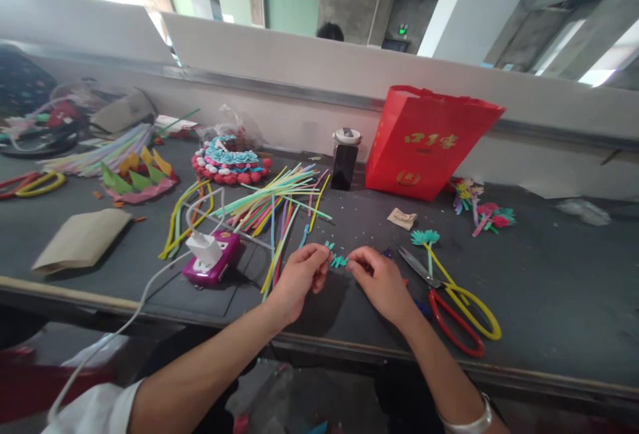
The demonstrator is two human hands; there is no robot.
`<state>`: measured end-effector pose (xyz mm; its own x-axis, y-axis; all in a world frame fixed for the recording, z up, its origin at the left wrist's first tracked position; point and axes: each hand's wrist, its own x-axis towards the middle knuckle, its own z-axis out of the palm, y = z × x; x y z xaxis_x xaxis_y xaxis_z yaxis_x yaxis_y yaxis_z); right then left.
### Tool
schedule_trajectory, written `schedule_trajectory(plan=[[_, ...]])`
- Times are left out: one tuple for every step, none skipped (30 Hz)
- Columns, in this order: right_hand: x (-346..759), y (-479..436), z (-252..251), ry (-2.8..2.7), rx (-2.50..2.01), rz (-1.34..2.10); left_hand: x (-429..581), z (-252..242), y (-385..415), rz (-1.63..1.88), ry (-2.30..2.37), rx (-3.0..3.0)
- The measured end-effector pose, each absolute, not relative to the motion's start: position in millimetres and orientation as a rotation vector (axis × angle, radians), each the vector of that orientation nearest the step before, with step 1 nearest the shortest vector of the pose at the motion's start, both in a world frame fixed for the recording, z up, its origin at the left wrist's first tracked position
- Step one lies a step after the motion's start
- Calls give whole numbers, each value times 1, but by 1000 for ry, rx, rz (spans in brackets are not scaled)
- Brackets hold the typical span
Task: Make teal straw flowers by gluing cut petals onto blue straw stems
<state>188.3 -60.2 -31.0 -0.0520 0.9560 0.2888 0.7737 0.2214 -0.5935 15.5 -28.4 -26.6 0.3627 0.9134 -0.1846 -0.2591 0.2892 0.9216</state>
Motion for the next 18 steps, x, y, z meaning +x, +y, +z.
schedule_trajectory(plan=[[188,-62,-29,-1854,-1567,384,17,-27,-29,901,861,966],[187,-64,-27,-1843,-1532,391,18,-28,-29,877,870,980],[186,-66,-26,-1834,-1493,396,20,-28,-30,854,875,993],[185,-67,-24,-1828,-1453,401,21,-28,-30,835,876,1003],[184,-69,-23,-1828,-1418,407,22,-28,-31,819,874,1011],[184,-70,-22,-1833,-1396,411,23,-28,-32,805,871,1021],[183,-71,-21,-1842,-1391,416,23,-28,-33,797,867,1031],[183,-71,-20,-1850,-1396,421,24,-28,-34,788,864,1043],[183,-72,-20,-1853,-1410,424,24,-29,-35,777,861,1058],[184,-72,-20,-1853,-1430,423,24,-29,-35,762,859,1076],[184,-73,-20,-1849,-1452,417,24,-30,-36,746,861,1097],[184,-73,-21,-1847,-1472,411,24,-31,-36,732,862,1120],[185,-74,-21,-1846,-1487,404,24,-32,-36,717,863,1146],[185,-74,-22,-1840,-1496,405,23,-33,-35,699,858,1175],[185,-75,-22,-1827,-1503,420,22,-34,-34,679,850,1206],[185,-76,-23,-1808,-1510,449,21,-35,-32,656,841,1239],[184,-77,-24,-1786,-1518,487,19,-36,-31,629,831,1273],[184,-77,-24,-1767,-1522,528,18,-36,-30,597,817,1305]])
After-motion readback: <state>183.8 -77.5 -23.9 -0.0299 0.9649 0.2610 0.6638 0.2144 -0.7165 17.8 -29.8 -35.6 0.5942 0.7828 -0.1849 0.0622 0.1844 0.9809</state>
